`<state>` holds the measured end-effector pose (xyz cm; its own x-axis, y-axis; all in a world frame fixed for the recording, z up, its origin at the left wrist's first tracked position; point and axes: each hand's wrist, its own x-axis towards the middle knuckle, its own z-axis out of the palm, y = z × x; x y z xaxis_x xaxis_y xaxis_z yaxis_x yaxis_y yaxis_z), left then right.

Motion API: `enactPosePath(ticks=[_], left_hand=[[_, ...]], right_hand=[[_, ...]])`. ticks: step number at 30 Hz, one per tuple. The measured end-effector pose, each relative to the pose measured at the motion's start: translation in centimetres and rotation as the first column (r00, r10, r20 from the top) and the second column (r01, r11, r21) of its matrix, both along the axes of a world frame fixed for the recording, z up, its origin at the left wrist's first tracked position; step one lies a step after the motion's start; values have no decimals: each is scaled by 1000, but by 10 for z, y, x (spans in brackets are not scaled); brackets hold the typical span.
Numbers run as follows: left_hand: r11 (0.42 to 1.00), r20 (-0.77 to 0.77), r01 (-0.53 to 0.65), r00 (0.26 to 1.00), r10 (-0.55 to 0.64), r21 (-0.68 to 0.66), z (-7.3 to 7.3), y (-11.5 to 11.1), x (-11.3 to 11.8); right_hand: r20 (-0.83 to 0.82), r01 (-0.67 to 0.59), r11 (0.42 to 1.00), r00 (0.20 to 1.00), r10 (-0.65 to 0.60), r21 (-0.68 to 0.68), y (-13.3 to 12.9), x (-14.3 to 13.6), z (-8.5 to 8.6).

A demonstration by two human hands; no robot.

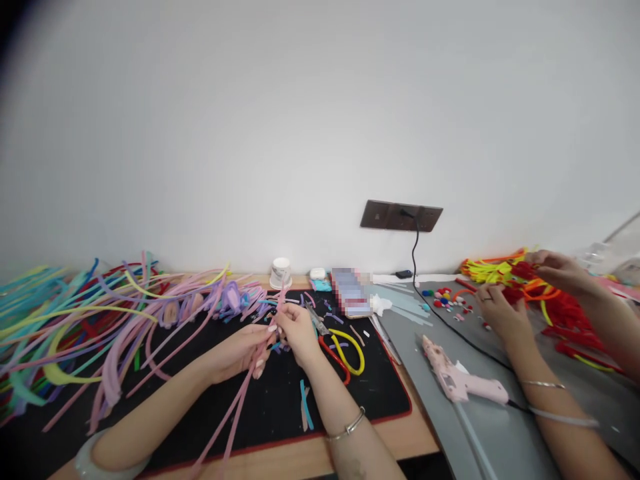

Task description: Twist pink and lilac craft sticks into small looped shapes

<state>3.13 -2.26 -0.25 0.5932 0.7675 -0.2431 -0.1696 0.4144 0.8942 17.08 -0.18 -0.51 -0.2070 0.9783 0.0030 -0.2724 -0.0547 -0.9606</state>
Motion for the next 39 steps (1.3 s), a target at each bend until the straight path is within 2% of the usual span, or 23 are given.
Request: enactPosePath(ticks=[4,9,16,19,23,31,35,39], left_hand=[[999,-18,40,999,-41,-32,-4,0,0],[998,-42,48,998,-49,-30,-4,-1,1],[995,-72,-97,992,99,26,-2,0,3],[991,-75,-127,989,129,33,-4,1,4],[988,-46,-150,987,151,24,-5,1,6],[996,-23,-86,996,87,9,0,-2,4],[999,-50,-44,998,44,6,1,-4,3],[1000,-51,-9,999,9,-2,0,-4,2]], right_hand=[[-78,83,996,994,-82,15,5,6,0],[29,190,978,981,-193,81,9,8,-4],[144,118,985,980,-136,124,2,4,-1],[187,144,978,967,-171,149,2,5,0],[170,120,985,975,-141,127,1,4,-2],[139,87,994,986,-95,67,1,3,-4],[164,23,997,986,-34,69,2,5,-3],[182,20,996,983,-36,89,2,6,-5]])
